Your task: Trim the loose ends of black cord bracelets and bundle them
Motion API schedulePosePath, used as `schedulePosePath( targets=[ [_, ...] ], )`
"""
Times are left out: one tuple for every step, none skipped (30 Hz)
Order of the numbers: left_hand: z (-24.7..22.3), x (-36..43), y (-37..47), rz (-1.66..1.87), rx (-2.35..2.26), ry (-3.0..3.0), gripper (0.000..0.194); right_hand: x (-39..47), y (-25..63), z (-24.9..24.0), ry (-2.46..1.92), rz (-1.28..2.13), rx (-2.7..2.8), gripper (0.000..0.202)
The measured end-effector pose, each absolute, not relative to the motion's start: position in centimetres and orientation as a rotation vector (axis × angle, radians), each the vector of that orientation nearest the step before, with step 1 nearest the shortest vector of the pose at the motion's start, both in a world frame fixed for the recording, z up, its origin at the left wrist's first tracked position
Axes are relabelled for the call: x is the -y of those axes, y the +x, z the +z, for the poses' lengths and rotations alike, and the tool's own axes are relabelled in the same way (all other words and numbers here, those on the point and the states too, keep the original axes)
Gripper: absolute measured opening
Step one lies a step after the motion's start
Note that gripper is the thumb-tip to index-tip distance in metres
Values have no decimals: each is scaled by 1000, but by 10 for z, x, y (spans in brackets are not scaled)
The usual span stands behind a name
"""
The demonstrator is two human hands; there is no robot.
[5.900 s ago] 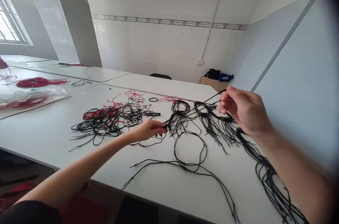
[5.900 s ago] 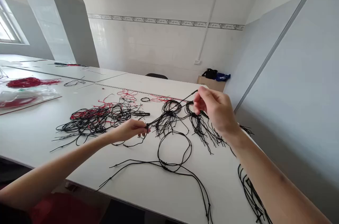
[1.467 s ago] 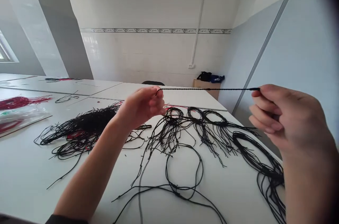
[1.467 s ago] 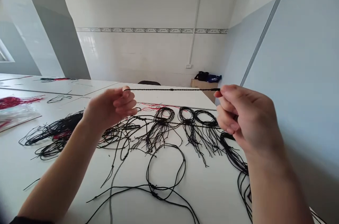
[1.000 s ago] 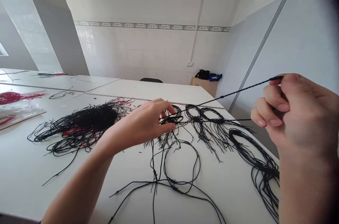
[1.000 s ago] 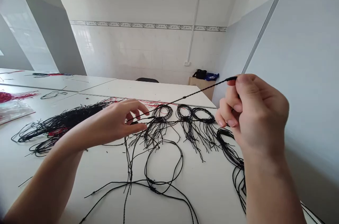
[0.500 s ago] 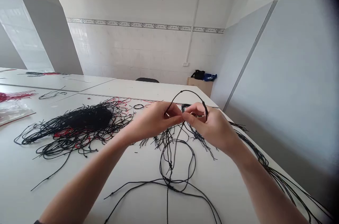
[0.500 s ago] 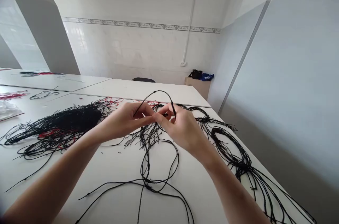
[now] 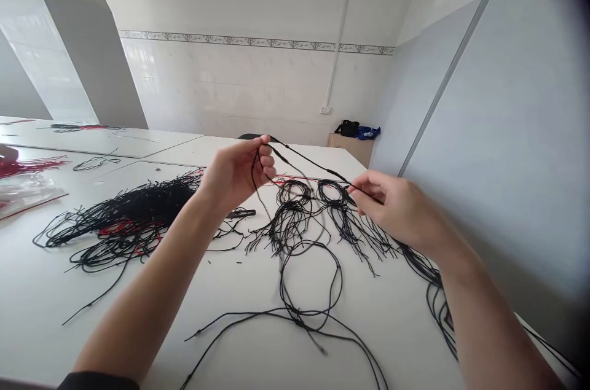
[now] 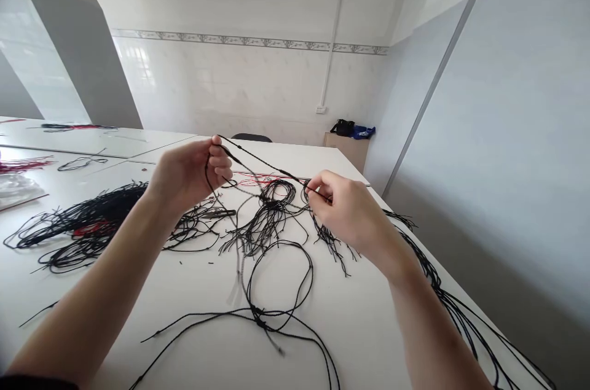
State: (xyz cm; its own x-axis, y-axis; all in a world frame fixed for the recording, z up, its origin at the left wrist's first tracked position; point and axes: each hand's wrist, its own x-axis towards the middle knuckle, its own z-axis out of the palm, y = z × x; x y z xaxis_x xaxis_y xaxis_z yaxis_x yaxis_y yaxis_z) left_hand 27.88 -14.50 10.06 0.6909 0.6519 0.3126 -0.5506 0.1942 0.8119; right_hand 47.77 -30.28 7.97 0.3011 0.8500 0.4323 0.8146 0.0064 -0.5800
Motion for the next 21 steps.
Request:
schedulePosePath(
  targets=[
    [102,142,276,849,-126,1073,8,305,481,82,-1738,88,1517,16],
    [103,141,274,852,-148,1100,6,309,484,85,-1678,134,1531,18],
    [103,139,272,851,-175,1165,4,312,487,88,-1616,186,1534,20],
    [103,139,271,849,-207,1263,2,315,489,90,-1559,228,1523,22],
    [102,139,271,859,-244,1389,4,318,491,93,-1509,245,1492,23],
    [101,140,272,876,-292,1533,8,321,493,96,-1472,234,1443,24],
    [100,141,273,900,-349,1684,11,323,494,97,-1442,204,1390,25],
    [98,142,275,929,-412,1826,13,324,495,99,-1420,171,1341,26],
    [96,144,277,965,-475,1952,14,324,495,99,-1406,146,1301,26],
    [95,145,279,1008,-528,2060,14,324,496,99,-1402,131,1267,26],
    [94,147,281,1044,-571,2151,14,323,496,99,-1404,127,1237,26],
    [93,148,282,1065,-600,2218,13,321,496,99,-1407,129,1212,25],
    [93,150,281,1067,-613,2260,13,320,496,99,-1410,128,1185,23],
    [93,150,281,1050,-615,2274,13,319,497,99,-1410,118,1151,22],
    [93,151,279,1021,-610,2269,13,318,498,100,-1407,104,1113,20],
    [94,151,276,995,-602,2250,14,317,499,100,-1406,77,1068,19],
    [96,149,273,986,-594,2225,14,317,502,101,-1402,42,1025,17],
    [97,147,270,1005,-587,2198,13,317,505,102,-1396,0,982,15],
    [100,144,266,1040,-576,2168,12,318,510,103,-1383,-40,943,14],
    [102,141,262,1085,-558,2123,11,320,515,104,-1361,-79,909,12],
    [105,136,258,1133,-529,2051,9,322,521,104,-1328,-119,879,12]
  ],
)
